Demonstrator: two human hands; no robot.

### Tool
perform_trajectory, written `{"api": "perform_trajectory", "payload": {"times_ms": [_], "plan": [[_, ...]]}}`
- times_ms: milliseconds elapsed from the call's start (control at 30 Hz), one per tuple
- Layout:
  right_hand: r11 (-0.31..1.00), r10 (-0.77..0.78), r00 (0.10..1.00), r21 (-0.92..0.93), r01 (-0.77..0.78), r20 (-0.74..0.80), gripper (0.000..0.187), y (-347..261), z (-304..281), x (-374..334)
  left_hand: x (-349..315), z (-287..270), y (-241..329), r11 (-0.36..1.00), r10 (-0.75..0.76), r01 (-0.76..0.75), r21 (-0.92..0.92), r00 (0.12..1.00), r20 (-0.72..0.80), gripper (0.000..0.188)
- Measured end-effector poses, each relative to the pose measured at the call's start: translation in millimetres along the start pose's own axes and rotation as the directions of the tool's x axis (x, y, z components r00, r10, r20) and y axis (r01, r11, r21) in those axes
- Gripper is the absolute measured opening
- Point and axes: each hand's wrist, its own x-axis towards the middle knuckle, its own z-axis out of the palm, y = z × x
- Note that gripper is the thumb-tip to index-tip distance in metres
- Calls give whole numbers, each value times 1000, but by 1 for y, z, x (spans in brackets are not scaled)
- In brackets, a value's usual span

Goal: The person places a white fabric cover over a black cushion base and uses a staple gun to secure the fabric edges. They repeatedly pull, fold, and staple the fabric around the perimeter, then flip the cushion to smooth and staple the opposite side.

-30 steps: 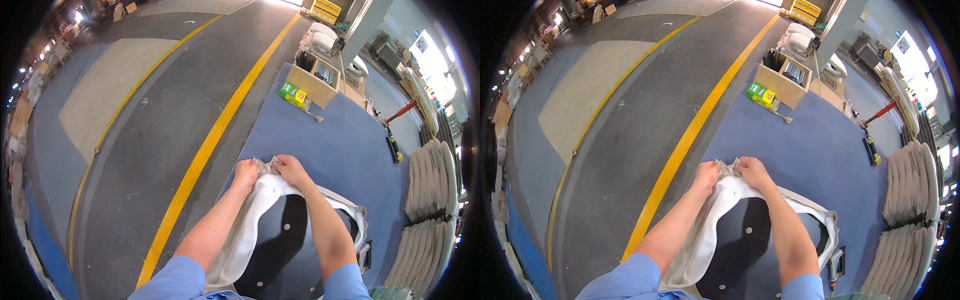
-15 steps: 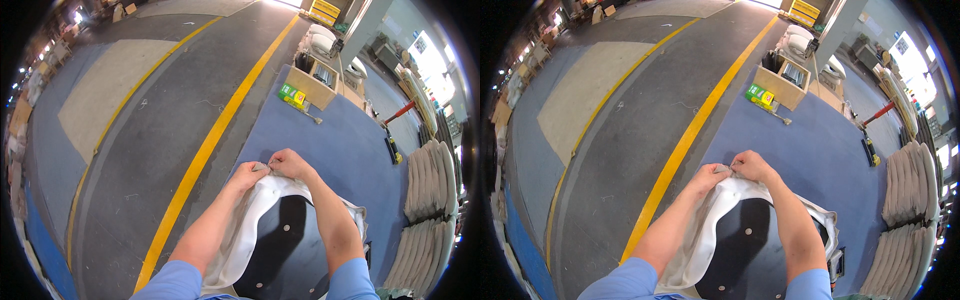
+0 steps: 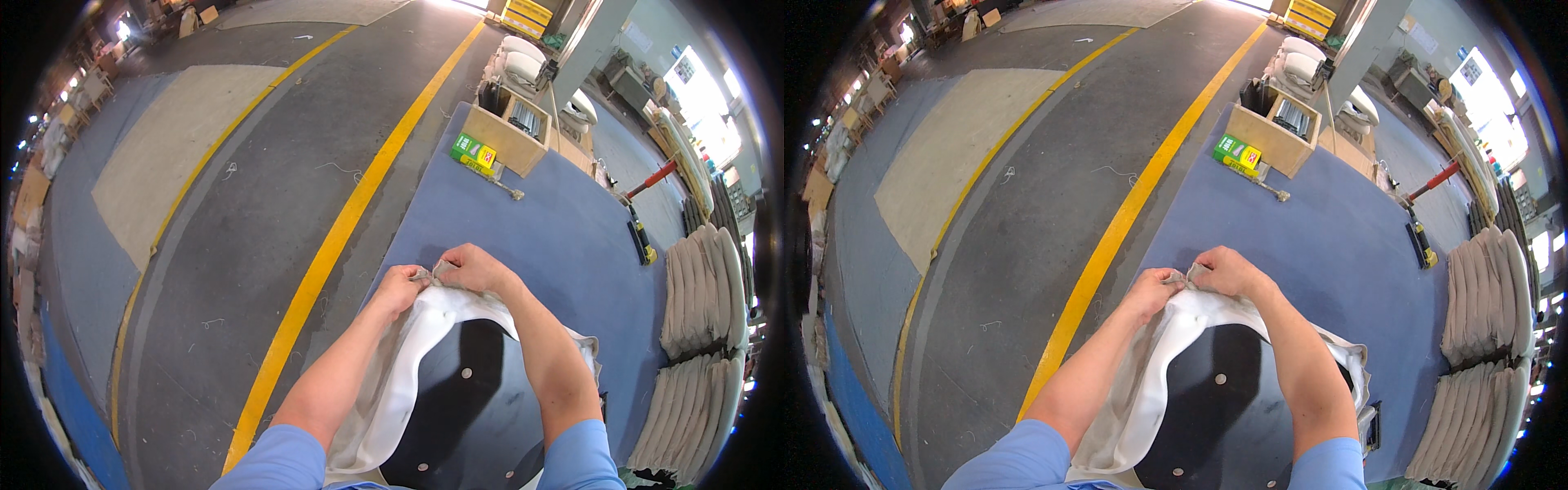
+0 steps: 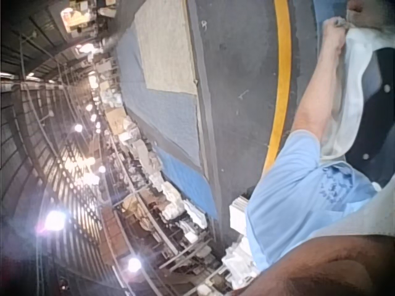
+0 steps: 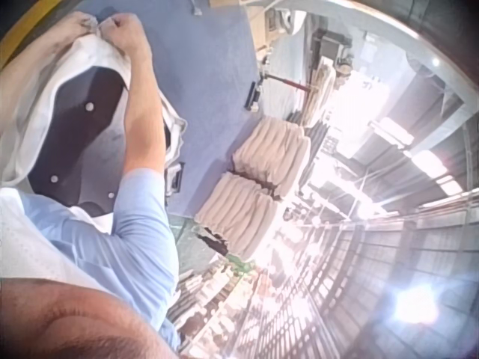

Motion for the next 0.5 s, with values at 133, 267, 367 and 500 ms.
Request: {"api": "perform_trajectory", "payload": {"times_ms": [133, 267, 367, 500], "plan": [[1000, 18, 1000, -22, -18, -4, 30, 5, 0, -1, 0, 5, 4, 999, -14, 14, 30, 1000, 4, 14], [998, -4, 1000, -55, 4, 2, 32, 1, -2, -1, 0, 4, 2, 1000, -15, 15, 11, 1000, -4, 14], [998, -25, 1000, -61, 25, 3, 32, -2, -1, -2, 2, 3, -2, 1000, 6, -6, 21, 1000, -18, 14], [996, -3, 1000, -89, 2, -15, 32, -5, 0, -4, 1, 6, -2, 1000, 24, -24, 1, 999, -33, 15]]}}
